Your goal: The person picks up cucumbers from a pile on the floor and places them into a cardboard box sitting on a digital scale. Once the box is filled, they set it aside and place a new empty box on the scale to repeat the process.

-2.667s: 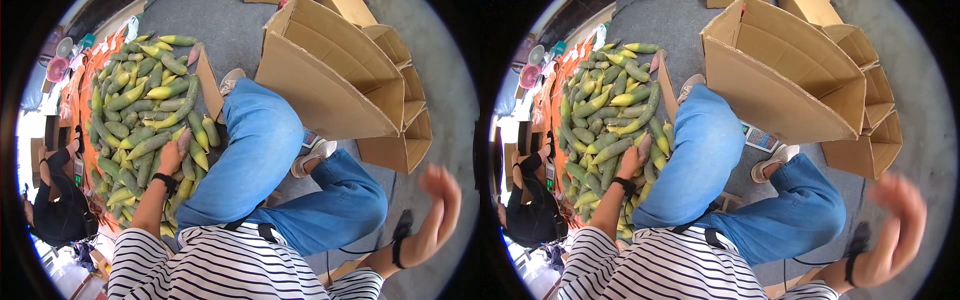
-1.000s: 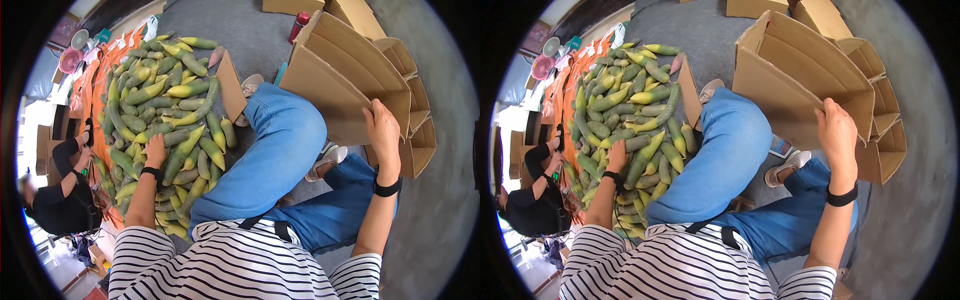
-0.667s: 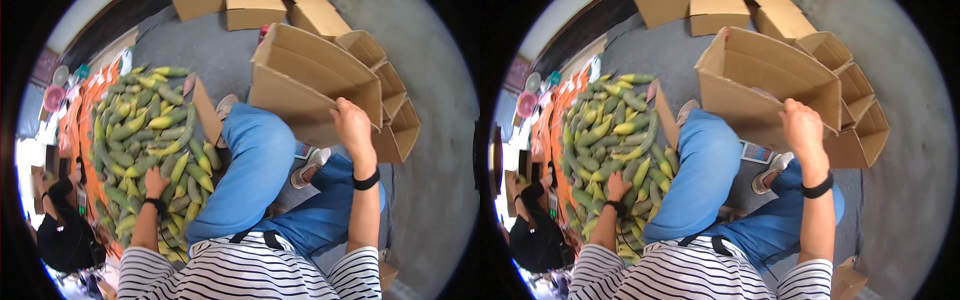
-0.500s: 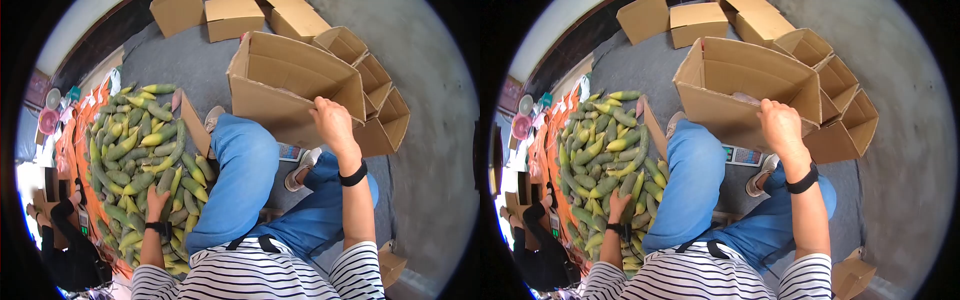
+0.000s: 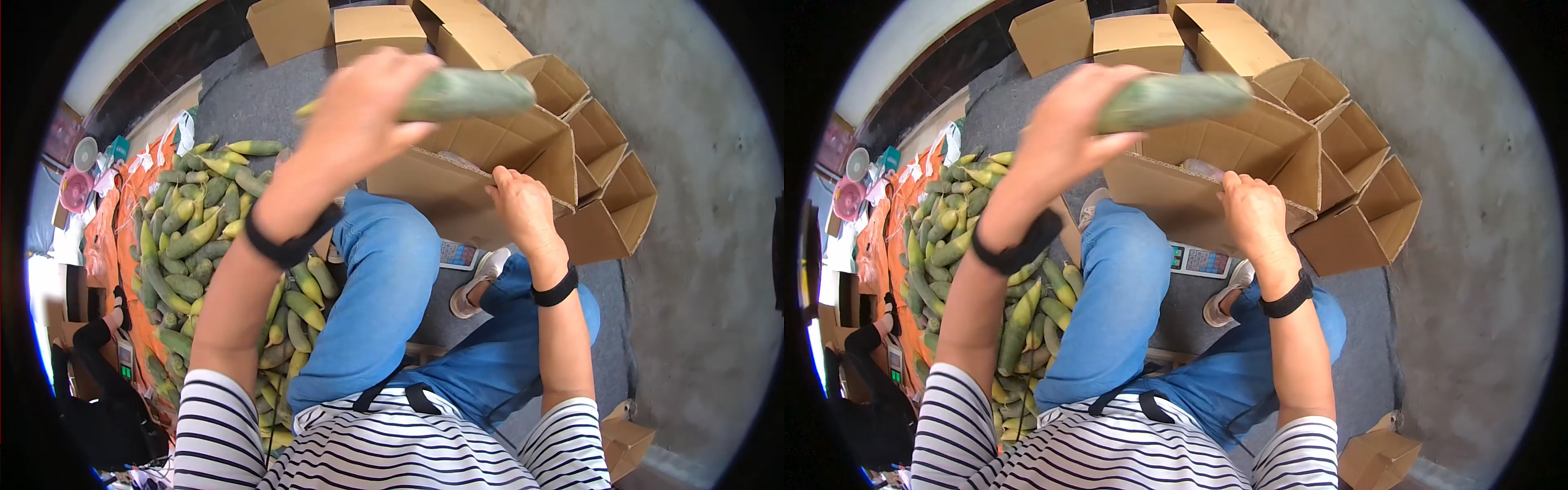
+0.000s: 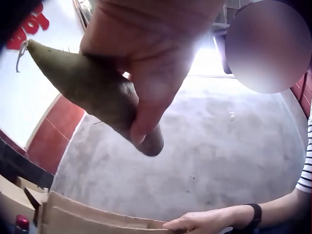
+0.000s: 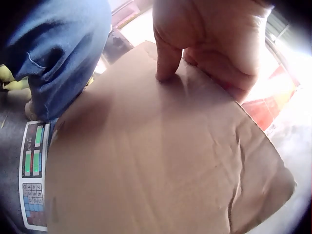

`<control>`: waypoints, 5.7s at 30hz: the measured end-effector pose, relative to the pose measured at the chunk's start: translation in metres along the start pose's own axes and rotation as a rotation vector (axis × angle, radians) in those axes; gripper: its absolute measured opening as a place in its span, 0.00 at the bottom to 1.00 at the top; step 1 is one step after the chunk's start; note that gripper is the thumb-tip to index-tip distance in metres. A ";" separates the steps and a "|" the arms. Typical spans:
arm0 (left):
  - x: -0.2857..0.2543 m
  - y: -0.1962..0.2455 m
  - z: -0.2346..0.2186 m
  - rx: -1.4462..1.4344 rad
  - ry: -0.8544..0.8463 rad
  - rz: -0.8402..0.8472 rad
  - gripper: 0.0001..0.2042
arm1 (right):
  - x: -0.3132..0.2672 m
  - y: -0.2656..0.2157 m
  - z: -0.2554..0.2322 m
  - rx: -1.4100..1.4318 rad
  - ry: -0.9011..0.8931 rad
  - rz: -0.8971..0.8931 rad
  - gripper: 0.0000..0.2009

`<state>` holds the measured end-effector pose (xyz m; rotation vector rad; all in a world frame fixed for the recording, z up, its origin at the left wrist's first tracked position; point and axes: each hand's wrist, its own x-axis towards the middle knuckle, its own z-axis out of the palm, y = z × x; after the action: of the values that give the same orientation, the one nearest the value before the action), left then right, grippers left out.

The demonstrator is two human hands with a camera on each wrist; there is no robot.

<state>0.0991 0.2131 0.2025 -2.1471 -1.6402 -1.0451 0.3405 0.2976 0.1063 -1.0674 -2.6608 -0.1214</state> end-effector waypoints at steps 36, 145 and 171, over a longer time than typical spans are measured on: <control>-0.536 -0.136 0.043 0.258 -0.880 -1.447 0.28 | 0.005 -0.012 -0.009 0.012 -0.080 0.053 0.10; -0.446 -0.129 0.082 -0.249 -0.442 -1.272 0.20 | 0.010 -0.024 -0.010 -0.017 -0.094 0.063 0.10; -0.021 -0.029 -0.004 0.506 -0.356 -0.044 0.26 | -0.001 -0.010 0.003 0.014 -0.008 0.002 0.10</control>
<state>0.0689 0.2050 0.1851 -2.0215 -1.8564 -0.2106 0.3340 0.2904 0.1037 -1.0679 -2.6637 -0.0976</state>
